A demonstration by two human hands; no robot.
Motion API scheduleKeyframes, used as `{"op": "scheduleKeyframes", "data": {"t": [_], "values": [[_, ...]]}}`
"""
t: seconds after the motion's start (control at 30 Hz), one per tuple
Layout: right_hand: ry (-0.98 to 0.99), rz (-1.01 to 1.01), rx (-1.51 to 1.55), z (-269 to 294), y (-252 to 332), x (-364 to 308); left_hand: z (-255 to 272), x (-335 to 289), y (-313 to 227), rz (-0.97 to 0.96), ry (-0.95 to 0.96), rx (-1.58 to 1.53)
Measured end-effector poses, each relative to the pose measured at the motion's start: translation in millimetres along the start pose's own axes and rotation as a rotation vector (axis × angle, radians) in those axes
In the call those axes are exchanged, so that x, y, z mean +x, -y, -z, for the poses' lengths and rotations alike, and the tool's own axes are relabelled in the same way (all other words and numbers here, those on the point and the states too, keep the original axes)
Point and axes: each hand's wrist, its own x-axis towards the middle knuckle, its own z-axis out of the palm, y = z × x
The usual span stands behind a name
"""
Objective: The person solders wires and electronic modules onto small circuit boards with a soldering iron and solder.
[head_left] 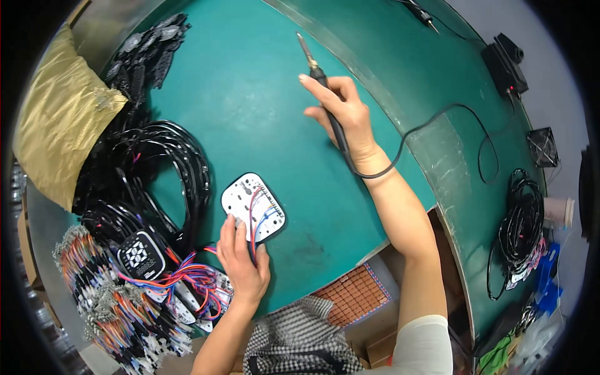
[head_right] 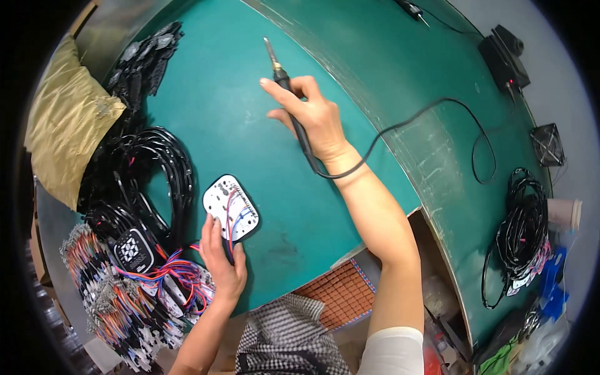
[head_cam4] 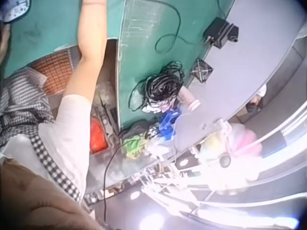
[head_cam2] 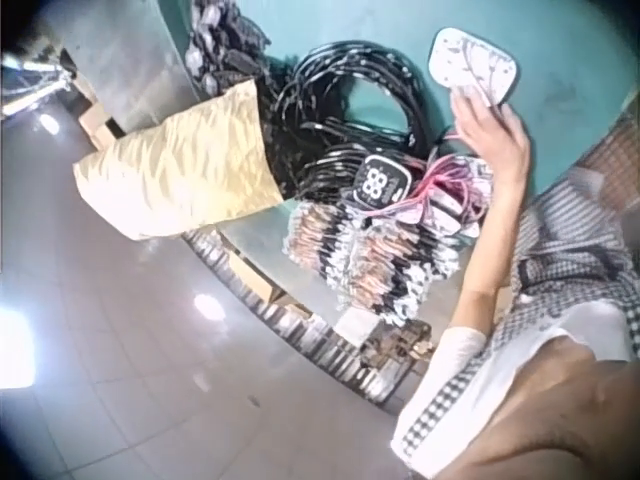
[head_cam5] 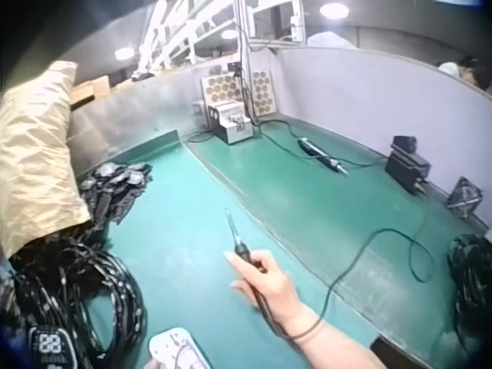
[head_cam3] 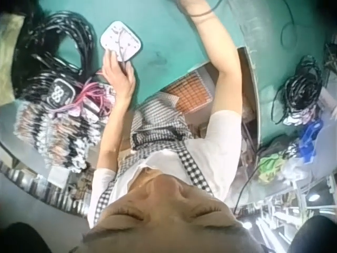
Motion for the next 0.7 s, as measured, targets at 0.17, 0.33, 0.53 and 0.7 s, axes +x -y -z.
{"op": "scheduleKeyframes", "data": {"t": [0.17,0.33,0.53,0.7], "values": [[-0.027,0.076,-0.054,-12.8,4.0,-1.6,7.3,-7.9,5.6,-0.012,-0.010,-0.020],[-0.053,0.113,-0.093,-9.2,0.4,-4.1,-0.7,-7.7,3.5,-0.039,-0.005,-0.019],[-0.018,0.194,-0.111,-15.7,9.4,-4.9,0.5,-7.0,2.7,-0.017,-0.006,-0.031],[-0.025,0.153,-0.100,-14.7,12.3,-11.7,2.7,-8.8,5.8,-0.017,-0.014,-0.012]]}}
